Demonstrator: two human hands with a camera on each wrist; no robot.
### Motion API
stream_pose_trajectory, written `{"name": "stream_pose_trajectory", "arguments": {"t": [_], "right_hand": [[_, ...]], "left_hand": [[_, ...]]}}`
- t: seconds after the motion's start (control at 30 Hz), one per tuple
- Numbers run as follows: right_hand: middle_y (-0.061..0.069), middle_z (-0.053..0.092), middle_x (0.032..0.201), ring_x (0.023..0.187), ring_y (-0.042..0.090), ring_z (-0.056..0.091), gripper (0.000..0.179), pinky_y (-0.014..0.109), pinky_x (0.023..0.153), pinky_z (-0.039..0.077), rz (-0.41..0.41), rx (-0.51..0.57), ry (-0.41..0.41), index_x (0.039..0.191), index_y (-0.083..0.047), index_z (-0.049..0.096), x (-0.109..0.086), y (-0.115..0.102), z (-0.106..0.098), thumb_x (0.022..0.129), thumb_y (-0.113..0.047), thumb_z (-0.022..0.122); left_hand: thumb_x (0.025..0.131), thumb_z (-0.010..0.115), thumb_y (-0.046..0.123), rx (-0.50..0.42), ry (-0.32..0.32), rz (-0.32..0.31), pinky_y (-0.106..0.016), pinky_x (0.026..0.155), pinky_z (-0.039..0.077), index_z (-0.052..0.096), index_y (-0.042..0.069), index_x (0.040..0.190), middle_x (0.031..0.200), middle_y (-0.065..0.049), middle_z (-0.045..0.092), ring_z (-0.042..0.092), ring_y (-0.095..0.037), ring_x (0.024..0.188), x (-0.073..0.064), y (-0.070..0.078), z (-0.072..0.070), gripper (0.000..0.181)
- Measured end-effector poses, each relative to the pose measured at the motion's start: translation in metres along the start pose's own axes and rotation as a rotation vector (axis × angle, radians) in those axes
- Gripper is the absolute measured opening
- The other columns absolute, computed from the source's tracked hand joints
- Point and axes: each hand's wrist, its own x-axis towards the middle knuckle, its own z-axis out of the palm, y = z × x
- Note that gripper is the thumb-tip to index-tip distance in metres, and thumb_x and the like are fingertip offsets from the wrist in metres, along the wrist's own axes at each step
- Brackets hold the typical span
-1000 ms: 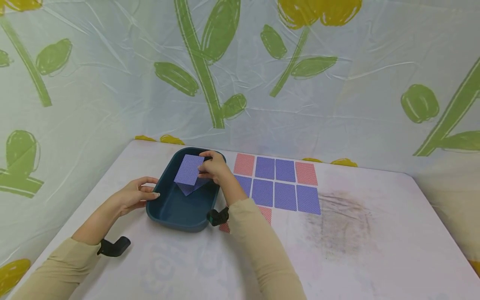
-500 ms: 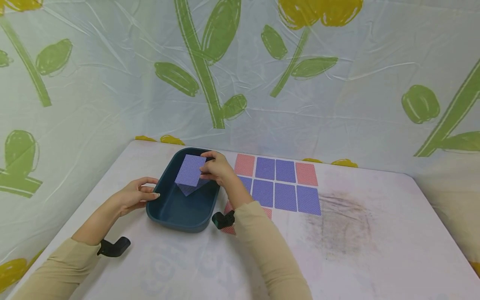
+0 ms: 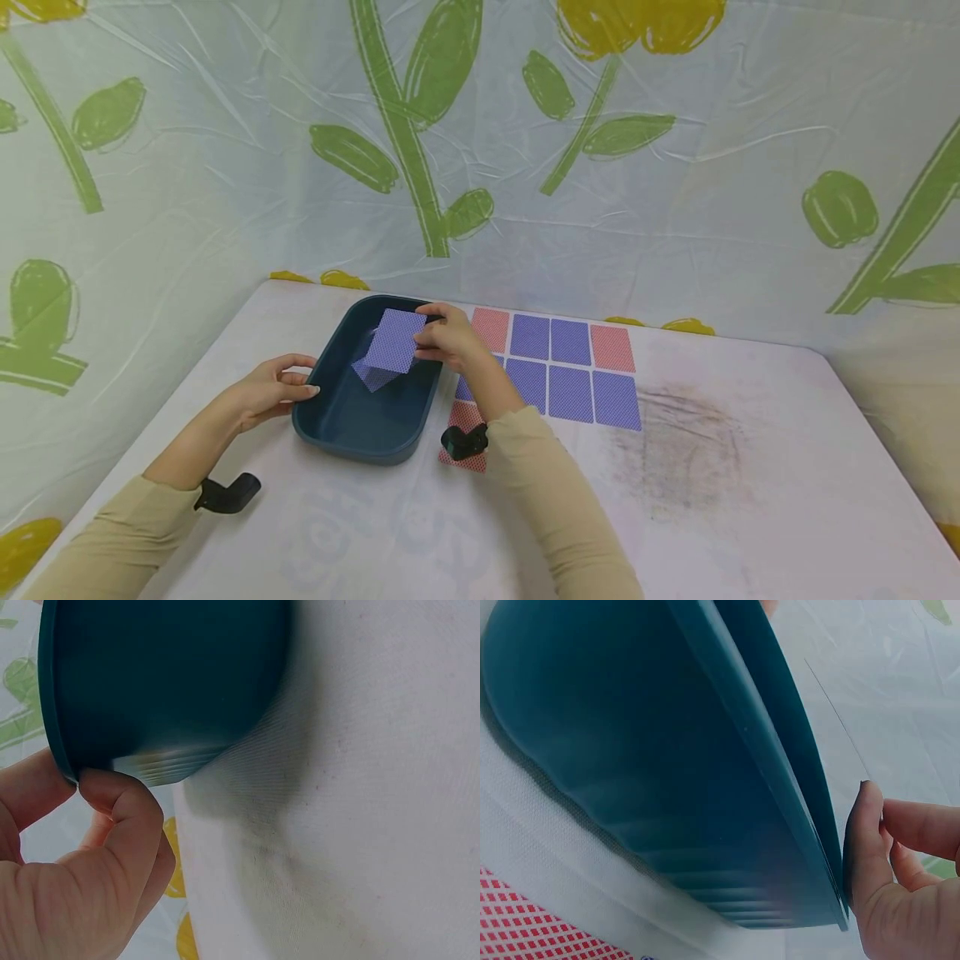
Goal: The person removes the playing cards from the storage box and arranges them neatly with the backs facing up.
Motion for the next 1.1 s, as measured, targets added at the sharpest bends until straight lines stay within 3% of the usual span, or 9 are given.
{"name": "stream_pose_trajectory", "arguments": {"t": [0.83,1.1], "right_hand": [[0.009,0.044,0.09,0.078,0.018,0.053,0.048,0.026,0.066,0.053,-0.011,-0.031,-0.044,0.134,-0.003,0.04,-0.022,0.0,-0.017,0.089,0.008,0.053],[0.006,0.048,0.083,0.072,0.017,0.054,0.051,0.025,0.063,0.052,-0.017,0.025,-0.104,0.137,0.0,0.035,-0.032,0.005,-0.031,0.089,0.009,0.051]], "left_hand": [[0.088,0.061,0.003,0.015,0.011,-0.005,-0.025,0.069,0.046,0.033,-0.004,0.135,0.087,-0.006,0.05,0.052,-0.014,0.077,0.001,0.002,0.0,0.055],[0.088,0.061,0.004,0.024,0.023,-0.011,-0.026,0.068,0.045,0.033,-0.004,0.134,0.087,-0.006,0.049,0.051,-0.014,0.077,0.0,0.002,0.002,0.054]]}}
